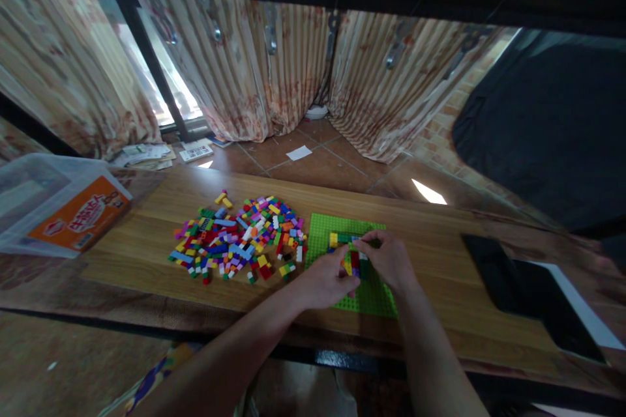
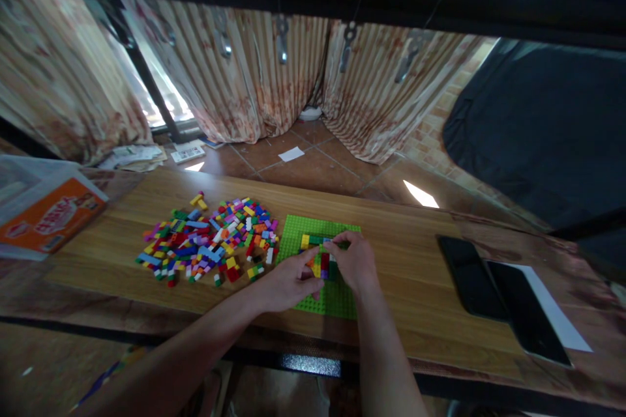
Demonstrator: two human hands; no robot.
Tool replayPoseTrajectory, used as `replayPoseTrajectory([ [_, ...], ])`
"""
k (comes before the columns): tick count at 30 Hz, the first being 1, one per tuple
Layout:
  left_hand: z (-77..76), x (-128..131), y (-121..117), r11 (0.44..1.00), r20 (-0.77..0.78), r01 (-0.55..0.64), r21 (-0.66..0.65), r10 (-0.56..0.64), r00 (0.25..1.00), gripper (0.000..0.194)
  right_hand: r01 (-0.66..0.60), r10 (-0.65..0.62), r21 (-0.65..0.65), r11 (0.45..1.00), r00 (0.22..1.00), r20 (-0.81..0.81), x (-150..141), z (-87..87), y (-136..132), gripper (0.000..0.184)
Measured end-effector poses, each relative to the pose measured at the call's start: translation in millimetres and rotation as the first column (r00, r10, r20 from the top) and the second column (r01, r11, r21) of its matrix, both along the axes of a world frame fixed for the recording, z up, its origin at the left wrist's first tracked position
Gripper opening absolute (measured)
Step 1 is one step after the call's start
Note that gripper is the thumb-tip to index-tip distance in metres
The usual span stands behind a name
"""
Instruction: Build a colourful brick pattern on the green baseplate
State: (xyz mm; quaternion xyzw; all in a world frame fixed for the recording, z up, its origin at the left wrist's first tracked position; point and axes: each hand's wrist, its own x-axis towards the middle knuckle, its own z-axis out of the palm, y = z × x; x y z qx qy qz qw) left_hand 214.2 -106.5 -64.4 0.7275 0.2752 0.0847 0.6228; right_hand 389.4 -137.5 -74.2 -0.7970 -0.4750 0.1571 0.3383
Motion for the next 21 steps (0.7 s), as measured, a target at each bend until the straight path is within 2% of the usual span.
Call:
replayPoseTrajectory([
  [8, 6.0, 0.9, -3.2, 0.993, -0.042, -0.008, 0.115, 0.013, 0.999, 0.070, -0.026, 0.028, -0.045, 0.999, 0.998, 0.055, -0.8, 0.1, 3.5, 0.025],
  [13, 5.0, 1.1, -6.1, 0.993, -0.034, -0.033, 0.110, 0.037, 0.999, 0.066, -0.023, 0.025, -0.044, 0.999, 0.998, 0.053, -4.2, 4.6, 2.4, 0.027],
  [16, 6.7, -0.5, -2.6, 0.993, -0.016, -0.057, 0.099, 0.059, 0.998, 0.055, -0.039, 0.039, -0.013, 0.999, 0.999, -0.024, -1.1, 5.0, -0.7, 0.032],
  [18, 16.6, -5.2, 2.3, 0.997, 0.013, -0.057, 0.045, 0.056, 0.998, 0.046, -0.034, 0.034, 0.004, 0.999, 0.994, -0.107, 2.5, 4.8, -2.7, 0.035],
  [21, 51.1, -23.2, 6.4, 0.995, 0.139, -0.003, -0.100, 0.017, 0.990, 0.036, 0.051, -0.039, 0.045, 0.998, 0.972, -0.230, 5.8, 6.1, -3.0, 0.043],
])
